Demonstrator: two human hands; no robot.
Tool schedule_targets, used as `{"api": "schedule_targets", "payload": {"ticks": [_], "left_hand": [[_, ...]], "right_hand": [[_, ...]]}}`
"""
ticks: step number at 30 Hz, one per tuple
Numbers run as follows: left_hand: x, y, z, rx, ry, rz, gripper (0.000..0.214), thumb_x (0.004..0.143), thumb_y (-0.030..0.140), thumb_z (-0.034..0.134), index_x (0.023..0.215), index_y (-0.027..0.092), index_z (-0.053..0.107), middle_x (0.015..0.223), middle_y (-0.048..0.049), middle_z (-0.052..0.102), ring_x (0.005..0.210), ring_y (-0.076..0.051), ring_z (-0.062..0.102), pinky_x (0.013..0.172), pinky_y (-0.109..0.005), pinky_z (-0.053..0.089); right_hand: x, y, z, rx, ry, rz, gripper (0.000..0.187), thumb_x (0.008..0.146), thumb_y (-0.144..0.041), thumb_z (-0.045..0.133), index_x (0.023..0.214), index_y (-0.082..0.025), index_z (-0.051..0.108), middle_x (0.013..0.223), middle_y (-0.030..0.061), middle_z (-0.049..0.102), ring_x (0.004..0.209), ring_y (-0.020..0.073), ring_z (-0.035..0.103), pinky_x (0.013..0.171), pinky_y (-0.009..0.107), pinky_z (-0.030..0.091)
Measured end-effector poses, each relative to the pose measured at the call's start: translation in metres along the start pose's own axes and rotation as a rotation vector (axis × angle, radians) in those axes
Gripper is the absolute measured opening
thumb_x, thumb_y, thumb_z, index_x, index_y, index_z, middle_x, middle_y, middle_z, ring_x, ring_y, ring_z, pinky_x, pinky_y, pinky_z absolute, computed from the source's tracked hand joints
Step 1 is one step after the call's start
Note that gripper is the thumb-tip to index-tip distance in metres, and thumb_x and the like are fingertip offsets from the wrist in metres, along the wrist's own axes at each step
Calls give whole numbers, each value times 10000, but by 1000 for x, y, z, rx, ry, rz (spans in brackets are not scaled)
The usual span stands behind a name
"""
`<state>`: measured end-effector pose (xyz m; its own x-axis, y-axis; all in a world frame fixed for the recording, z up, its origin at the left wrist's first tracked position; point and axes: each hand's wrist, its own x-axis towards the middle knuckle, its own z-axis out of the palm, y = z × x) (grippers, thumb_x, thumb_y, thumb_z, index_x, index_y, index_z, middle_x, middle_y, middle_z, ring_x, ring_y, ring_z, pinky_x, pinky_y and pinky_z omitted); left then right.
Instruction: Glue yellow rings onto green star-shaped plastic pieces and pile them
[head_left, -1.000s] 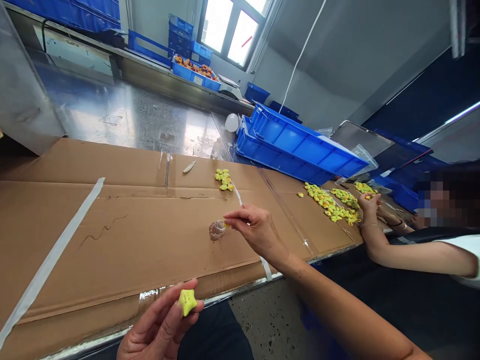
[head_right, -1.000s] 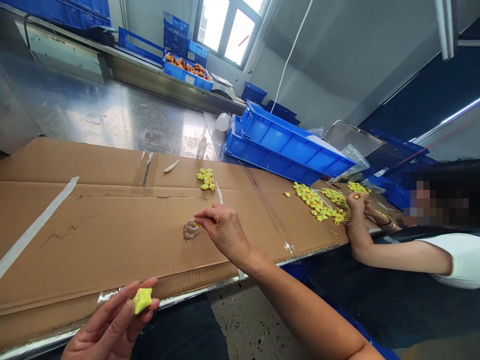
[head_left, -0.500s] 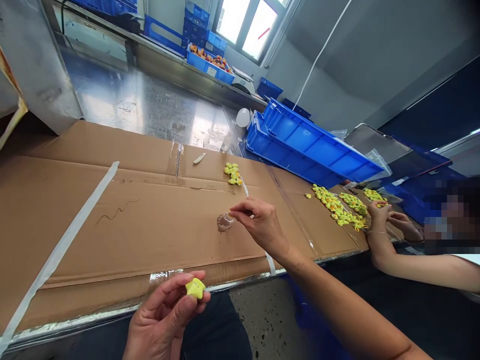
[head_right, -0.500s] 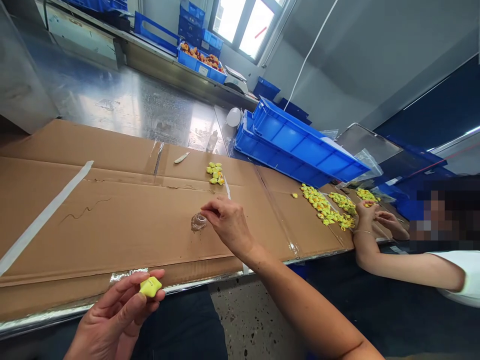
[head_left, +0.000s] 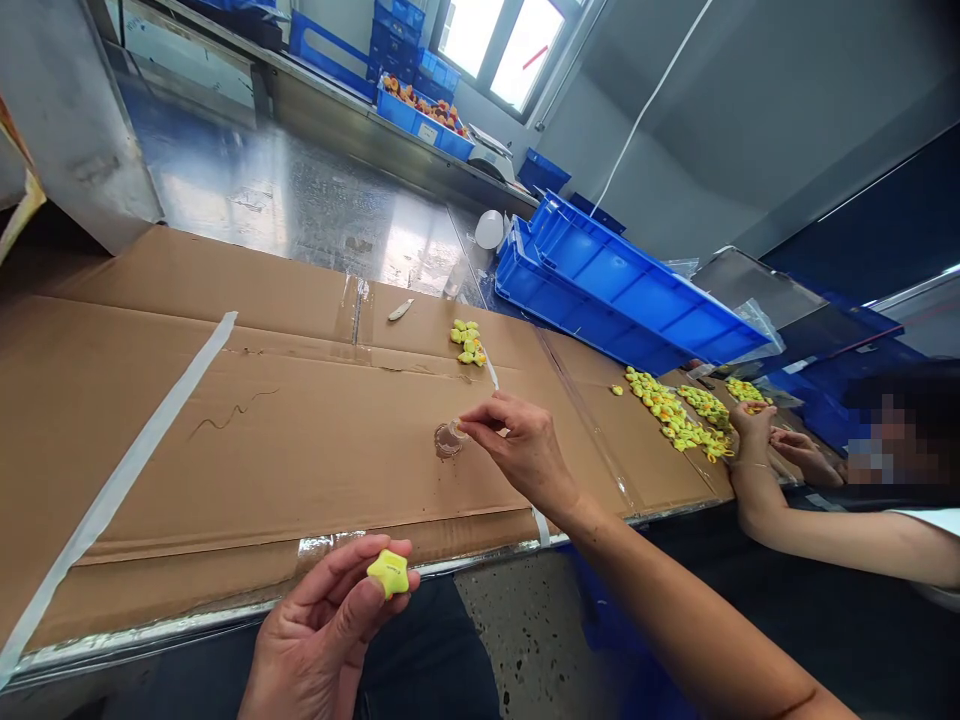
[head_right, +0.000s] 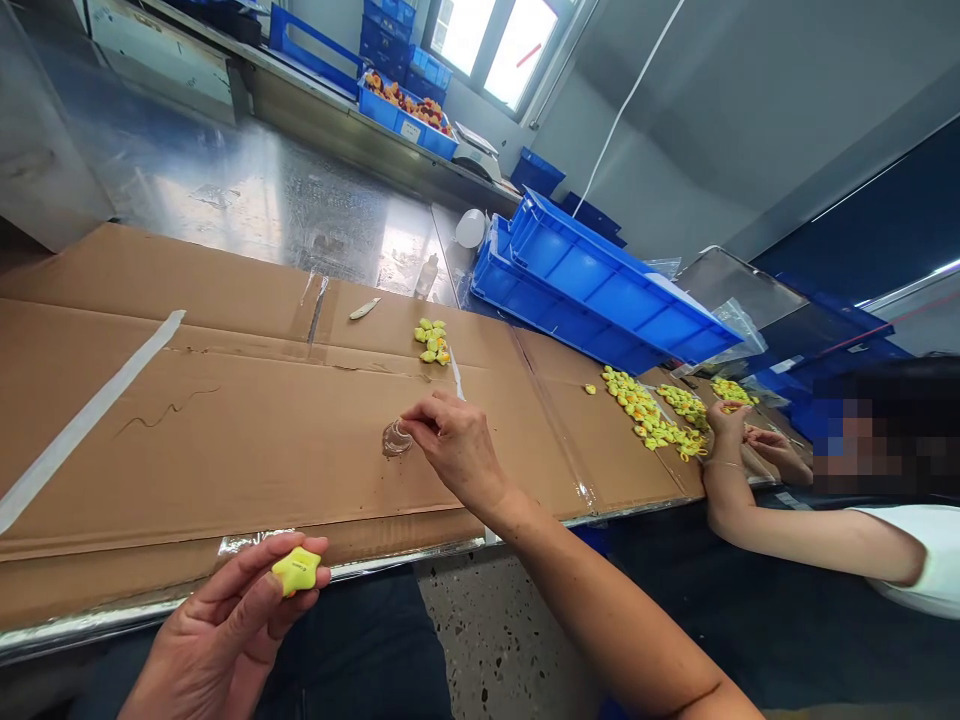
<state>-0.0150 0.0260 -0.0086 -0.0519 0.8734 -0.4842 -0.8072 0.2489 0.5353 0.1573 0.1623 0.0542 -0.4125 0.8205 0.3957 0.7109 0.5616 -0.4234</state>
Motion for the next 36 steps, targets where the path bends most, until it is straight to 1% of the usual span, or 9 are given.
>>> {"api": "schedule_targets", "payload": {"ticks": [6, 11, 15, 17, 21, 26, 28, 31, 36], "left_hand": [[-2, 1, 2, 16, 11, -4, 261, 558, 237, 843, 791, 162, 754, 888, -103, 765, 688, -186, 700, 653, -215, 570], [-1, 0, -1, 13, -3, 13, 250, 548, 230, 850, 772, 174, 754, 879, -90, 769, 688, -176, 699, 652, -206, 568], [0, -1, -3, 7, 23, -19, 327, 532, 223, 859, 840, 184, 758, 899, -100, 769, 723, -187, 711, 670, -198, 566], [-1, -1, -3, 13, 19, -17, 310, 530, 228, 860, 819, 177, 758, 916, -104, 766, 733, -196, 713, 684, -203, 566], [0, -2, -2, 57, 13, -16, 276, 513, 258, 864, 749, 174, 746, 884, -103, 769, 670, -201, 708, 629, -228, 575], [3, 0, 13, 92, 123, 109, 424, 402, 350, 881, 763, 180, 737, 768, -81, 761, 653, -258, 699, 569, -318, 587], [4, 2, 20, 99, 147, 155, 468, 387, 396, 873, 780, 183, 734, 757, -80, 755, 676, -278, 699, 572, -343, 587], [5, 3, 26, 112, 143, 173, 476, 386, 413, 867, 781, 184, 731, 754, -81, 751, 696, -286, 698, 586, -351, 585], [3, -1, 16, 122, 85, 117, 402, 418, 341, 873, 761, 181, 738, 783, -81, 754, 702, -273, 699, 617, -338, 585]], "right_hand": [[0, -1, 0, 31, 21, 25, 166, 785, -58, 652, 690, -193, 669, 668, -3, 619, 663, 159, 575, 626, 256, 391], [0, 0, -2, 120, 11, 69, 158, 774, -69, 655, 687, -196, 691, 670, -4, 614, 651, 149, 558, 626, 257, 381], [-1, 0, -9, 252, 9, 187, 81, 752, -134, 690, 691, -186, 704, 652, 3, 632, 610, 143, 547, 586, 254, 393], [0, 0, -14, 350, -7, 274, 49, 753, -196, 700, 714, -166, 704, 614, 8, 631, 555, 135, 540, 533, 244, 406], [3, 3, -23, 551, -41, 404, 165, 733, -291, 726, 705, -135, 680, 561, 0, 596, 499, 112, 515, 488, 225, 425], [3, 6, -27, 700, -23, 472, 203, 698, -316, 751, 701, -129, 674, 599, 3, 601, 491, 88, 491, 474, 206, 412], [3, 6, -27, 715, 3, 477, 199, 695, -314, 754, 707, -131, 679, 609, 3, 605, 501, 87, 495, 480, 203, 411], [3, 5, -22, 691, 52, 467, 179, 705, -300, 751, 708, -134, 683, 585, -5, 598, 521, 93, 507, 503, 200, 415], [1, 9, -7, 617, 78, 444, 174, 709, -297, 750, 712, -136, 685, 588, -2, 604, 526, 111, 526, 510, 219, 425]]}}
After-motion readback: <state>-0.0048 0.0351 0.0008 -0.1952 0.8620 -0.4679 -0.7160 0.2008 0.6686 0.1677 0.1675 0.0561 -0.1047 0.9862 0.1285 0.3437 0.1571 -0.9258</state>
